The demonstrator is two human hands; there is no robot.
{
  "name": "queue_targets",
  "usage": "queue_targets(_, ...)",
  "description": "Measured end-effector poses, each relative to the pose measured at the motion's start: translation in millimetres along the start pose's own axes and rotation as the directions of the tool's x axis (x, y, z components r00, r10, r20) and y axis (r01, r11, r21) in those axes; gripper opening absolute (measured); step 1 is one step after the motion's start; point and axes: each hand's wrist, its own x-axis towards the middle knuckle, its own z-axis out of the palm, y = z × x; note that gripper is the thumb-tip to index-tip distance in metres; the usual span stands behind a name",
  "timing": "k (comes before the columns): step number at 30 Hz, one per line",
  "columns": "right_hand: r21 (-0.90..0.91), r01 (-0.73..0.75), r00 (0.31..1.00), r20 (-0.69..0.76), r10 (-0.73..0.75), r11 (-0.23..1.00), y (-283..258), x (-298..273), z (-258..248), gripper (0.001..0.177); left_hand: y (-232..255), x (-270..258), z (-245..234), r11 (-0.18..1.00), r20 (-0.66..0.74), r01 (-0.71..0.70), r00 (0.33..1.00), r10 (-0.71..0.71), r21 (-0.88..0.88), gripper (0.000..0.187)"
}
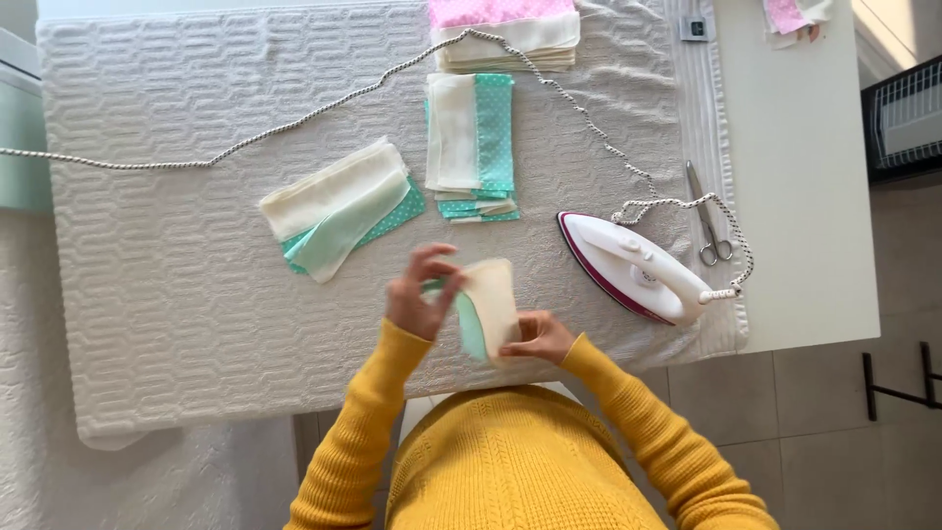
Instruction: Ironing small pieces of patterned and plain fabric on an ironing board.
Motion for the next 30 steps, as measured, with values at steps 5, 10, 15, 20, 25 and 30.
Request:
queue_targets(5, 0.036, -0.006, 1.000, 0.013, 0.005, 0.999, -41.8, 6.0, -34.4, 0.037, -56.9, -60.7, -16.5, 0.901, -0.132, 0.255, 0.939, -0.317, -0.350, 0.042)
queue_targets(10, -0.241, 0.099, 0.994, -0.022, -0.108, 0.965, -116.8, 47.0, -48.9, 0.037, -67.7, -131.5, 17.9, 0.481, 0.140, 0.490, 0.792, -0.595, -0.727, 0.060)
queue_targets(15, -0.766, 0.265, 0.964, 0.220, -0.149, 0.586, -128.9, 116.5, -22.0, 0.041, -151.6, -191.9, 75.0, 0.326, 0.518, 0.700, 0.699, -0.493, -0.635, 0.080)
queue_targets(20, -0.863, 0.126, 0.992, 0.093, -0.091, 0.490, -110.8, 121.8, -23.9, 0.050, -166.3, -161.5, 59.5, 0.369, 0.505, 0.749, 0.651, -0.567, -0.551, 0.062)
queue_targets(25, -0.870, 0.023, 0.936, -0.155, -0.317, 0.493, -74.1, 88.0, -51.1, 0.051, -176.1, -130.6, 64.1, 0.389, 0.441, 0.831, 0.544, -0.714, -0.396, 0.048)
queue_targets(30, -0.719, -0.021, 0.854, -0.374, -0.361, 0.694, -57.1, 67.0, -37.9, 0.045, -200.9, -148.4, 83.0, 0.580, 0.420, 0.747, 0.664, -0.619, -0.325, 0.049)
